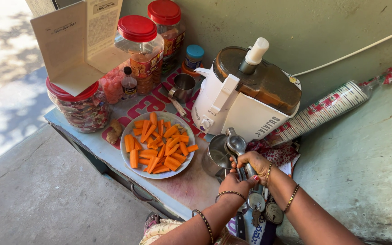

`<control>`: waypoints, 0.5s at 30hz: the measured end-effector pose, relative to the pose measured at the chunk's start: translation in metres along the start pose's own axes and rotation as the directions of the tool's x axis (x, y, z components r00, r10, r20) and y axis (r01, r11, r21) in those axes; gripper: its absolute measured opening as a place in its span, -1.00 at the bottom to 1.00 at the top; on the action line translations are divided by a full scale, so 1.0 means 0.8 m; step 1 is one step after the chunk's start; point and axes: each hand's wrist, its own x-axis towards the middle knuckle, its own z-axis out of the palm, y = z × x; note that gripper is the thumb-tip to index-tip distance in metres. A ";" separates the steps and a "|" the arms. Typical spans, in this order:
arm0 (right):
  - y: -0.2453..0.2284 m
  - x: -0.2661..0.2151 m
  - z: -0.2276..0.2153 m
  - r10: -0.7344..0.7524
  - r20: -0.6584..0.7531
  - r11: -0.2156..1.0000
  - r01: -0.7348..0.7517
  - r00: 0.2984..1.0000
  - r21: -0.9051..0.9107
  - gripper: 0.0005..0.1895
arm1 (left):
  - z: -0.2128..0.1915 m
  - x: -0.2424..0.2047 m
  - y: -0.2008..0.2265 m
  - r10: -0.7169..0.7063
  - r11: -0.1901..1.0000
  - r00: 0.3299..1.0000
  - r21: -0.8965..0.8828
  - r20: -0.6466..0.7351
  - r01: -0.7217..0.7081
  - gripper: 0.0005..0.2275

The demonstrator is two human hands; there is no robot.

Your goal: The recorder prepares ingredients for juice by cutting carrots, lemon, and ginger, and using a lemon squeezer.

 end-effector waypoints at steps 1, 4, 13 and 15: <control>0.002 0.002 -0.001 0.001 0.000 1.000 -0.001 1.000 0.000 -0.62 | 0.004 0.003 -0.005 -0.001 1.000 1.000 -0.001 0.000 0.001 -0.53; 0.007 0.009 -0.004 -0.027 -0.014 0.999 0.026 1.000 -0.046 -0.62 | 0.018 0.015 -0.020 0.049 0.997 0.999 0.053 -0.012 -0.048 -0.52; 0.006 0.017 0.000 -0.043 -0.077 0.997 0.038 0.996 -0.067 -0.64 | 0.046 0.034 -0.043 0.184 0.909 0.983 0.380 0.004 -0.172 -0.32; 0.008 0.023 -0.002 -0.073 -0.074 0.995 0.067 0.995 -0.078 -0.64 | 0.048 0.037 -0.047 0.247 0.899 0.968 0.382 -0.035 -0.215 -0.31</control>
